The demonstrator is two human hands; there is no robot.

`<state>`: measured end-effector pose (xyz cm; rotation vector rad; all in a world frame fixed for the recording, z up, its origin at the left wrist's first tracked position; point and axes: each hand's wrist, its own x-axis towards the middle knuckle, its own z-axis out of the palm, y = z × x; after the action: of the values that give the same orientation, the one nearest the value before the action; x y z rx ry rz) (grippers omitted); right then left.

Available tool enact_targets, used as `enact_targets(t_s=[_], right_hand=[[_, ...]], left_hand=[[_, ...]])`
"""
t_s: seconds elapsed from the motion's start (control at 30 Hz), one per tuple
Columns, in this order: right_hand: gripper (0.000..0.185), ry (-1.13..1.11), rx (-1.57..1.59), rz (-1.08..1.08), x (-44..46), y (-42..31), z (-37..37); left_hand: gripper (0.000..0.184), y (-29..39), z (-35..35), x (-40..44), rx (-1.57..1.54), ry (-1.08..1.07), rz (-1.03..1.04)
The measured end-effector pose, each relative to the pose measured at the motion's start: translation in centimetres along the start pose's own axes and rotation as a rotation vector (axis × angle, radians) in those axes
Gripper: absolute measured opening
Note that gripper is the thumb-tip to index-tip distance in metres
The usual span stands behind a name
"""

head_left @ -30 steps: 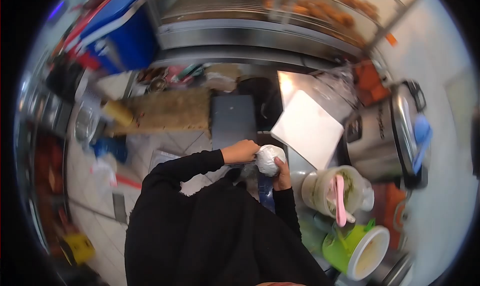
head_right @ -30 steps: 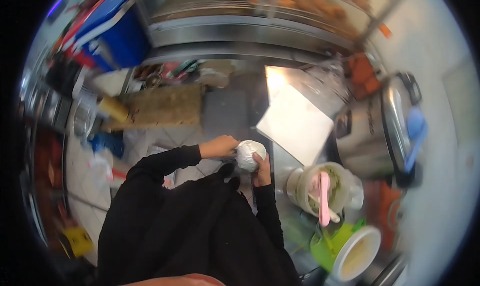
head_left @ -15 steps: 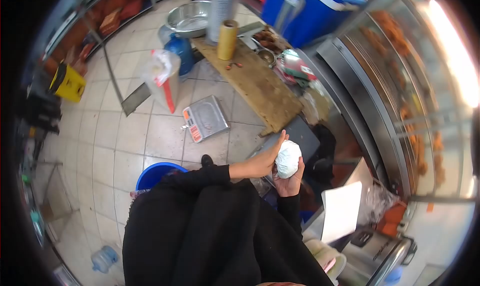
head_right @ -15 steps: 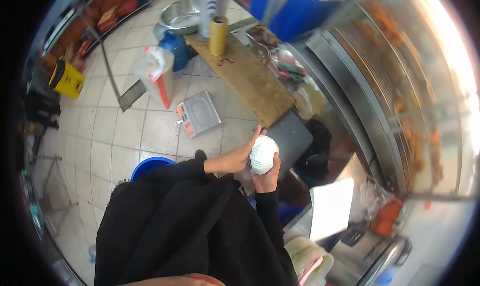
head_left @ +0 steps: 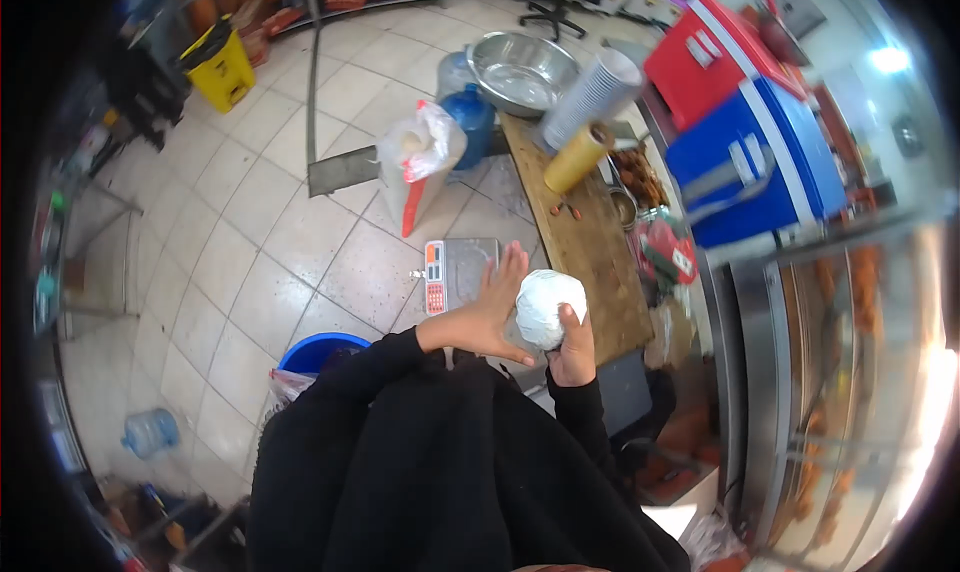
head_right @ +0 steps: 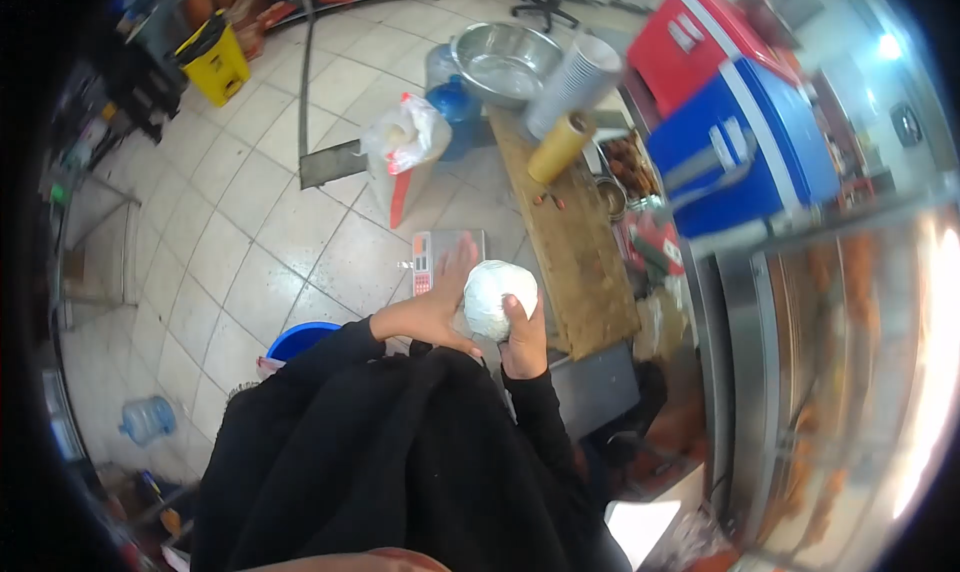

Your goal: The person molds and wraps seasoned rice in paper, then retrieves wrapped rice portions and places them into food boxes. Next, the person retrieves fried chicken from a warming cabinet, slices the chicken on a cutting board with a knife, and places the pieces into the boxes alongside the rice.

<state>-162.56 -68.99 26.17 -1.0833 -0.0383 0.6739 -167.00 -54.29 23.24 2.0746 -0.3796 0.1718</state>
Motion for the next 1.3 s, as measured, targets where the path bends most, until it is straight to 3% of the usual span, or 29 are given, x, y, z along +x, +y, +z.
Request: enact_targets(t_s=[0.17,0.23,0.27,0.33,0.37,0.43,0.5,0.67,0.73,1.0,1.3], right_hand=[[0.053,-0.209,-0.348,-0.038,7.8,1.6,1.4],[0.052,-0.36,-0.357,0.027,10.2,2.3,3.7],[0.051,-0.443,-0.366,0.077,10.9,2.9,4.8],[0.045,-0.499,-0.35,0.132,12.7,5.1,6.3],[0.042,-0.493,-0.267,0.263,13.3,5.9,6.8],[0.043,-0.477,-0.171,0.449,14.6,6.7,9.3],[0.037,-0.513,-0.231,0.455,16.3,8.6,10.7],[0.034,-0.457,-0.307,0.403,21.7,12.9,16.2],[0.034,-0.38,-0.273,0.526,23.8,13.7,19.1],[0.032,-0.405,-0.235,0.522,31.1,16.2,27.9],[0.038,-0.376,-0.143,0.752,42.6,21.6,32.5]], left_hand=[[0.114,-1.6,-3.4,-0.7,0.033,0.376,-0.148],[0.101,-2.2,-4.6,-1.0,0.288,0.556,-0.123],[0.101,-2.5,-5.4,-1.5,0.314,0.585,-0.154],[0.084,-3.2,-6.9,-2.2,0.197,0.585,-0.292],[0.074,-3.5,-7.0,-2.8,0.257,0.67,-0.299],[0.074,-5.2,-7.8,-4.1,0.234,0.7,-0.332],[0.073,-7.4,-8.9,-5.2,0.208,0.735,-0.358],[0.07,-13.3,-14.9,-6.9,0.161,0.713,-0.388],[0.07,-15.1,-18.2,-7.3,0.152,0.706,-0.4],[0.066,-20.9,-29.2,-7.8,0.154,0.611,-0.403],[0.068,-31.7,-37.0,-6.9,0.119,0.487,-0.474]])
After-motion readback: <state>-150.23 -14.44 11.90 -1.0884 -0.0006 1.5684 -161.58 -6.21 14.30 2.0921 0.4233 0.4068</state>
